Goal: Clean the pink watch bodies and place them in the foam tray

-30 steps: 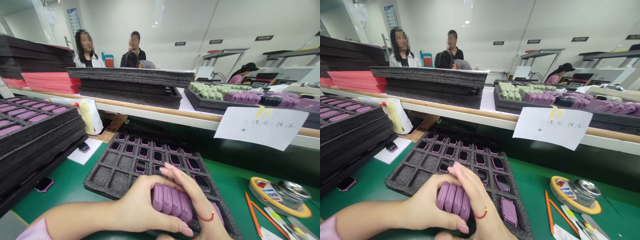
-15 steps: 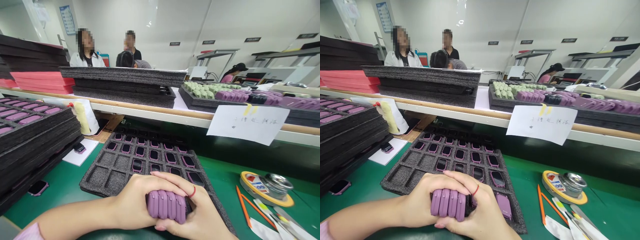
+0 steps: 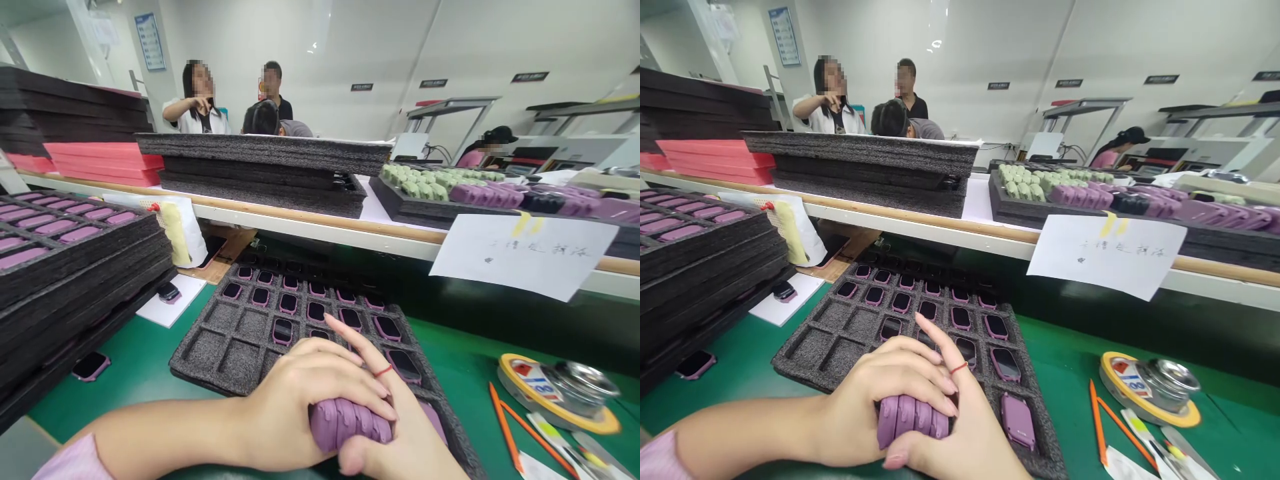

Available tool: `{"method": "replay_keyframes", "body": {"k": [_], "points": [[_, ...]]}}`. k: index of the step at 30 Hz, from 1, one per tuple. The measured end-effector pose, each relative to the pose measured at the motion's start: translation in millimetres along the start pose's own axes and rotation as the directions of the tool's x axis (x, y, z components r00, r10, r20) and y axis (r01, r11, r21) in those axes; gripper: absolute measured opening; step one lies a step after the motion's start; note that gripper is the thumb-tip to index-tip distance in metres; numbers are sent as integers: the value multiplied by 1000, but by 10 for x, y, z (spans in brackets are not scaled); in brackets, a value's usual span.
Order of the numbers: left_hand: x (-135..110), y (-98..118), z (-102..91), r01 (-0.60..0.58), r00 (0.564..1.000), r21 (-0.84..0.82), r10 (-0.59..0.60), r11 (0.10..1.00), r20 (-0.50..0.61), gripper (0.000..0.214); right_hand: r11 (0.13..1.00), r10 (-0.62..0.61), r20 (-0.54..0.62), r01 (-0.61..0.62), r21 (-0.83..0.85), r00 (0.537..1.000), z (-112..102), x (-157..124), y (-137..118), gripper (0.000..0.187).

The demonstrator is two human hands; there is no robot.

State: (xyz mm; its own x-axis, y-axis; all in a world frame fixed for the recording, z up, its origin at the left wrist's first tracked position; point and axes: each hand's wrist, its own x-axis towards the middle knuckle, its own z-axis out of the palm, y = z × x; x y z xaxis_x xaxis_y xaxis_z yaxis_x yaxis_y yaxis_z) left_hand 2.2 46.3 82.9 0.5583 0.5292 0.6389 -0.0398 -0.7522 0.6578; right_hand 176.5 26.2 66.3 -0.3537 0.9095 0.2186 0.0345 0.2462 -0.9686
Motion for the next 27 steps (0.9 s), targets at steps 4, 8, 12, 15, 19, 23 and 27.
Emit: {"method": "replay_keyframes", "body": {"k": [4,8,12,15,19,23,27], "points": [[-107,-45,0,41,996,48,-44,998,75,54,957,-215,-150,178,-227,965,70,-48,61,110],[-170,-2,12,108,991,40,-111,993,72,108,873,-391,-186,299,-385,902,39,-85,31,103],[-71,147,1,563,826,-417,-509,714,243,120,803,-477,-138,367,-470,868,3,-81,-41,93],[31,213,-12,633,764,-575,-537,518,357,70,798,-494,-87,412,-440,865,4,-52,-71,93],[81,217,-19,621,770,-562,-558,546,310,52,802,-496,-60,430,-416,866,8,-16,-70,93],[73,213,-12,644,748,-558,-584,523,315,51,811,-498,-52,443,-382,866,-4,-16,-56,94],[36,212,3,674,710,-568,-628,473,319,64,826,-475,-44,429,-365,879,-25,-30,-60,93]]}}
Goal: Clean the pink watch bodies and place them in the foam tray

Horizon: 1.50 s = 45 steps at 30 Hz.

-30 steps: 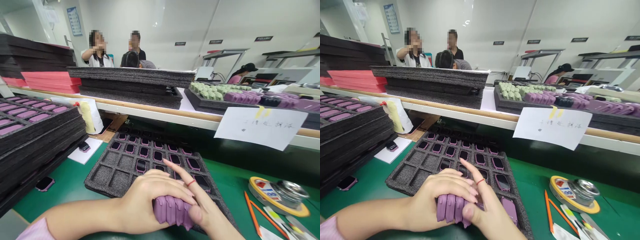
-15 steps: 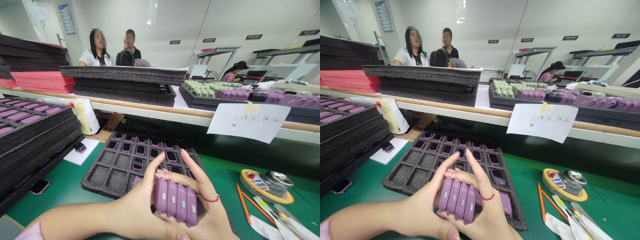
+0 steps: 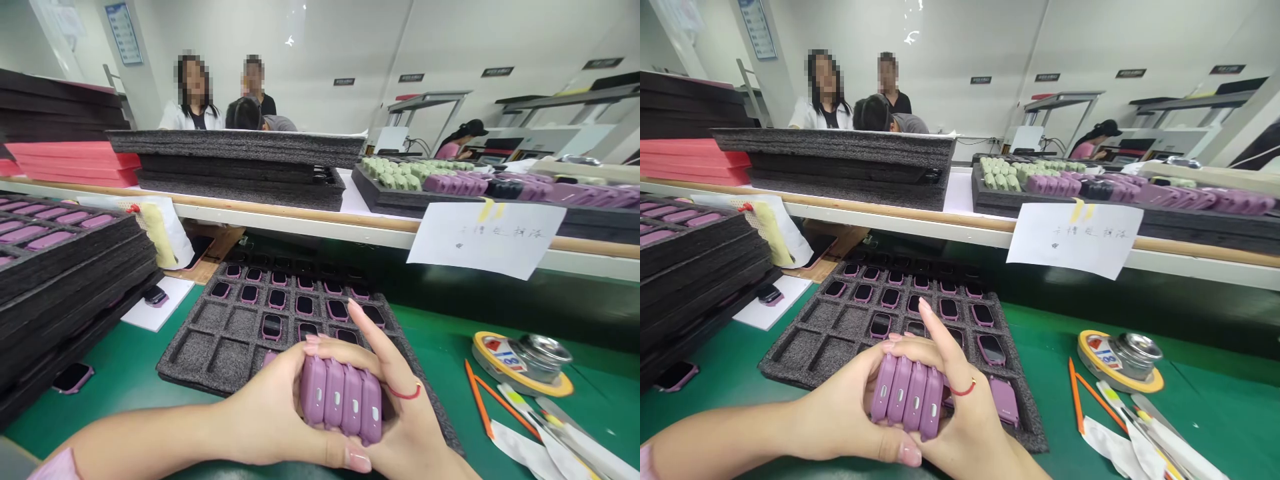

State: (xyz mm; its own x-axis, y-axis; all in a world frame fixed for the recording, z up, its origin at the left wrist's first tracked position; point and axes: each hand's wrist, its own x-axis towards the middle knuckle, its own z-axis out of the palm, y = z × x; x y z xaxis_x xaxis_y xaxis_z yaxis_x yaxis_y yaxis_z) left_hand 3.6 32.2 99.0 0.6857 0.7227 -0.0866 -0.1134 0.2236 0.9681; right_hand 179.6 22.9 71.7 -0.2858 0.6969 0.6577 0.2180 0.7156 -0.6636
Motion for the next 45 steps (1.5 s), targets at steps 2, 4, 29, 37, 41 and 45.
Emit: {"method": "replay_keyframes", "body": {"k": [2,4,29,37,41,45], "points": [[-18,-11,-13,13,999,-21,-13,1000,39,67,1000,-10,12,10,-7,1000,-11,5,-4,94],[-35,-8,-37,-6,994,-53,11,999,106,59,999,-38,21,38,-19,999,-21,15,-11,94],[25,-96,21,-162,983,174,175,971,-60,39,990,-87,54,93,-109,995,65,-48,79,94],[54,-201,36,-174,976,71,182,982,-120,51,983,-111,67,119,-138,992,69,-20,79,94],[63,-196,32,-120,986,10,120,993,-113,71,998,-39,73,43,-46,997,79,-26,61,96],[100,-319,-64,13,985,27,-8,1000,-175,75,986,74,186,-43,-161,980,-19,-79,-15,103]]}}
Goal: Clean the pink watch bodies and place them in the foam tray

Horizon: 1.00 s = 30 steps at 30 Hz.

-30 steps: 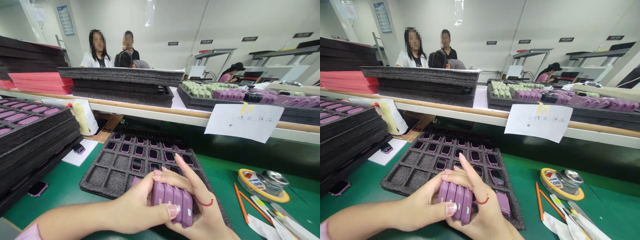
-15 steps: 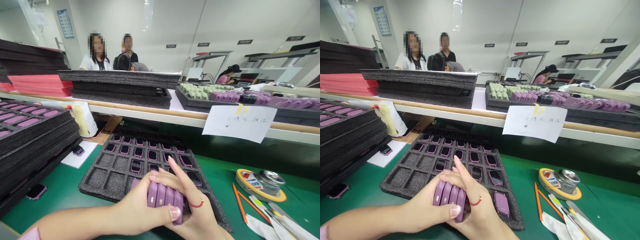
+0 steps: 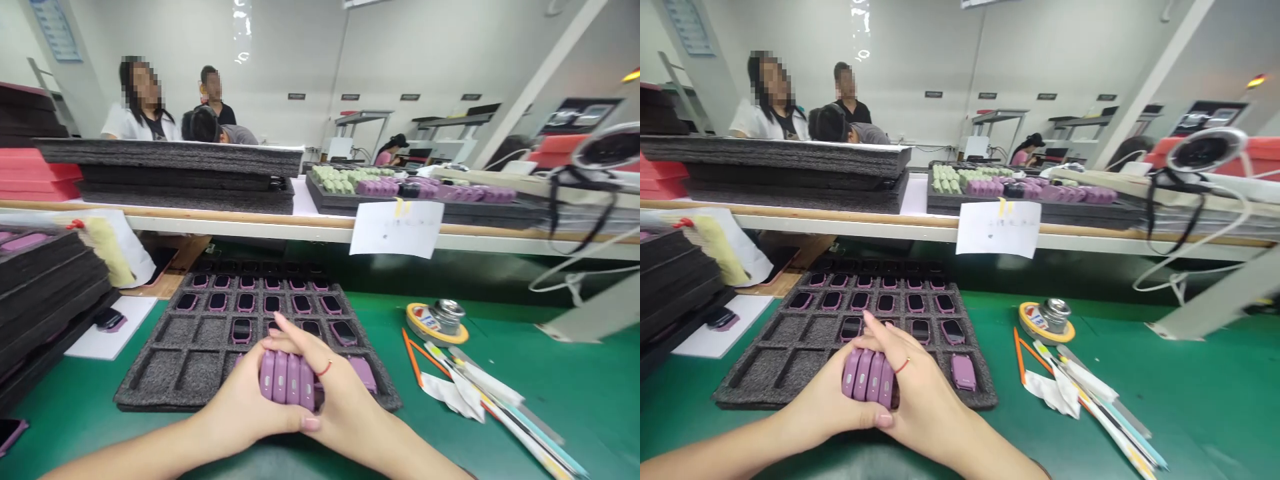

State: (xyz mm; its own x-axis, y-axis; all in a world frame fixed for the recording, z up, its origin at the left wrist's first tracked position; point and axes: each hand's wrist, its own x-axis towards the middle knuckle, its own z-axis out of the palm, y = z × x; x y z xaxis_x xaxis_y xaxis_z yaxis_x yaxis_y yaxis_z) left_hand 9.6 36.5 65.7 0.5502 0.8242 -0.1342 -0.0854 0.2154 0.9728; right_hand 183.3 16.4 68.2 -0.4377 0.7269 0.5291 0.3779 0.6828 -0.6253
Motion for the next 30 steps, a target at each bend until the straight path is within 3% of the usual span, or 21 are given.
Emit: {"method": "replay_keyframes", "body": {"k": [2,3,4,6,8,10,12,14,17,20,24,27,30], "points": [[38,-93,-72,31,999,-78,-31,996,10,82,978,180,99,-168,-124,979,-170,-59,39,109],[57,-132,-107,45,999,-108,-44,993,7,86,942,301,109,-278,-188,947,-288,-96,95,102],[73,-161,-138,58,998,-123,-59,991,-5,92,877,442,83,-411,-250,893,-423,-141,178,87],[101,-185,-178,72,997,-131,-76,989,-28,103,719,626,-82,-615,-323,775,-707,-254,408,38],[121,-174,-186,78,996,-153,-83,985,-29,107,532,738,-244,-765,-364,629,-945,-393,677,29],[133,-150,-171,96,995,-187,-100,978,-12,98,369,795,-351,-854,-365,494,-1095,-540,918,24],[138,-129,-152,120,992,-208,-123,971,1,81,289,822,-393,-896,-336,412,-1169,-670,1090,26],[138,-113,-142,137,990,-230,-138,963,12,69,287,831,-401,-915,-282,384,-1228,-773,1185,24],[132,-96,-147,161,987,-282,-163,946,18,68,370,801,-448,-917,-148,396,-1407,-887,1212,22],[138,-111,-161,172,984,-292,-176,941,13,69,499,694,-598,-867,-2,401,-1701,-972,1170,24],[177,-214,-172,135,991,-206,-135,969,14,68,635,540,-758,-768,84,365,-1966,-1015,1165,29],[208,-302,-163,110,994,-109,-112,988,-14,64,646,533,-770,-757,101,351,-1967,-996,1229,28],[218,-344,-136,108,993,-26,-109,994,-38,60,585,542,-777,-807,75,321,-1944,-963,1262,27]]}}
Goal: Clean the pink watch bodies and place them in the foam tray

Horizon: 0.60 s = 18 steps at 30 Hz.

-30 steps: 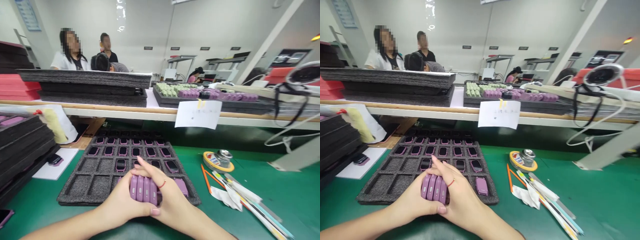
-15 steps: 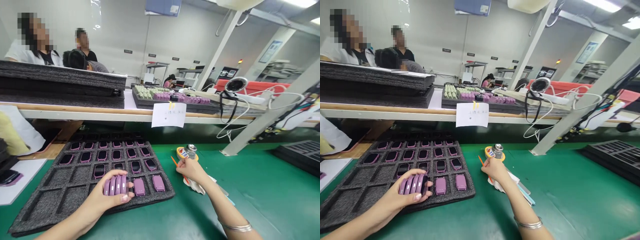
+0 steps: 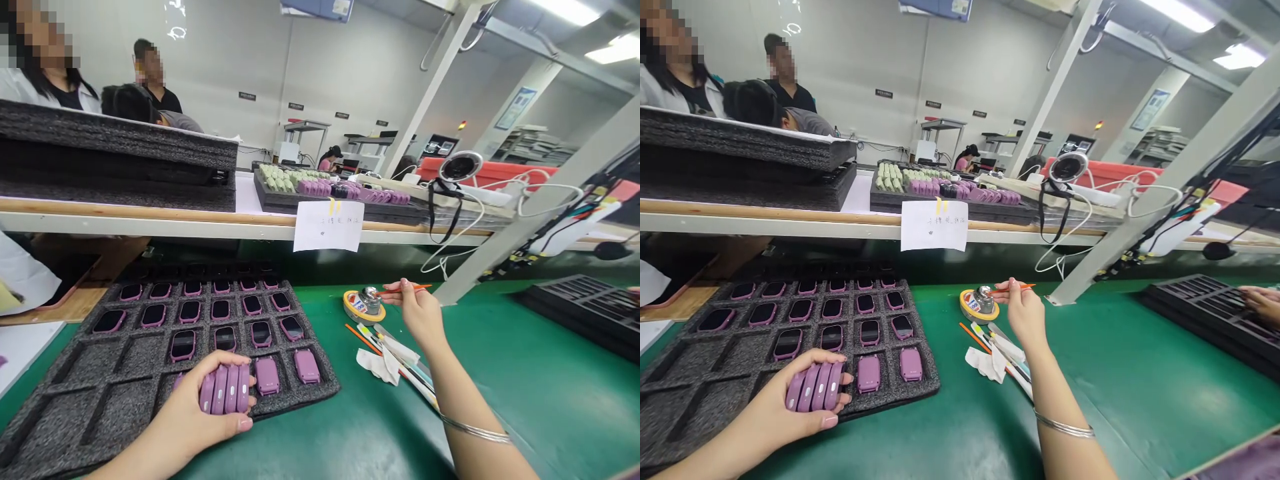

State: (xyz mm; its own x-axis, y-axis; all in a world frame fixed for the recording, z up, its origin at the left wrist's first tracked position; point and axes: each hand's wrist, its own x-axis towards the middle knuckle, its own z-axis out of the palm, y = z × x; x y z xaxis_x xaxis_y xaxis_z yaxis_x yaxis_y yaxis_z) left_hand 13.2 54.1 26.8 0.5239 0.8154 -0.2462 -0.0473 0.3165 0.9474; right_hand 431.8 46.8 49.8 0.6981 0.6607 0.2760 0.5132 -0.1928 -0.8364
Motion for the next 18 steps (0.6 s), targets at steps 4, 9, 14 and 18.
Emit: {"method": "replay_keyframes", "body": {"k": [4,9,14,18], "points": [[-15,4,38,-16,1000,83,17,996,-15,54,989,-4,-13,2,-149,1000,-6,-51,-180,27],[-31,7,38,-18,1000,179,17,984,5,59,977,-193,169,205,-59,967,280,-644,-689,35],[-23,5,21,-49,999,222,44,974,28,63,799,-596,473,420,431,649,652,-1591,-1004,29],[-27,46,45,-61,998,229,54,971,37,61,671,-736,426,484,562,526,787,-1915,-934,10]]}}
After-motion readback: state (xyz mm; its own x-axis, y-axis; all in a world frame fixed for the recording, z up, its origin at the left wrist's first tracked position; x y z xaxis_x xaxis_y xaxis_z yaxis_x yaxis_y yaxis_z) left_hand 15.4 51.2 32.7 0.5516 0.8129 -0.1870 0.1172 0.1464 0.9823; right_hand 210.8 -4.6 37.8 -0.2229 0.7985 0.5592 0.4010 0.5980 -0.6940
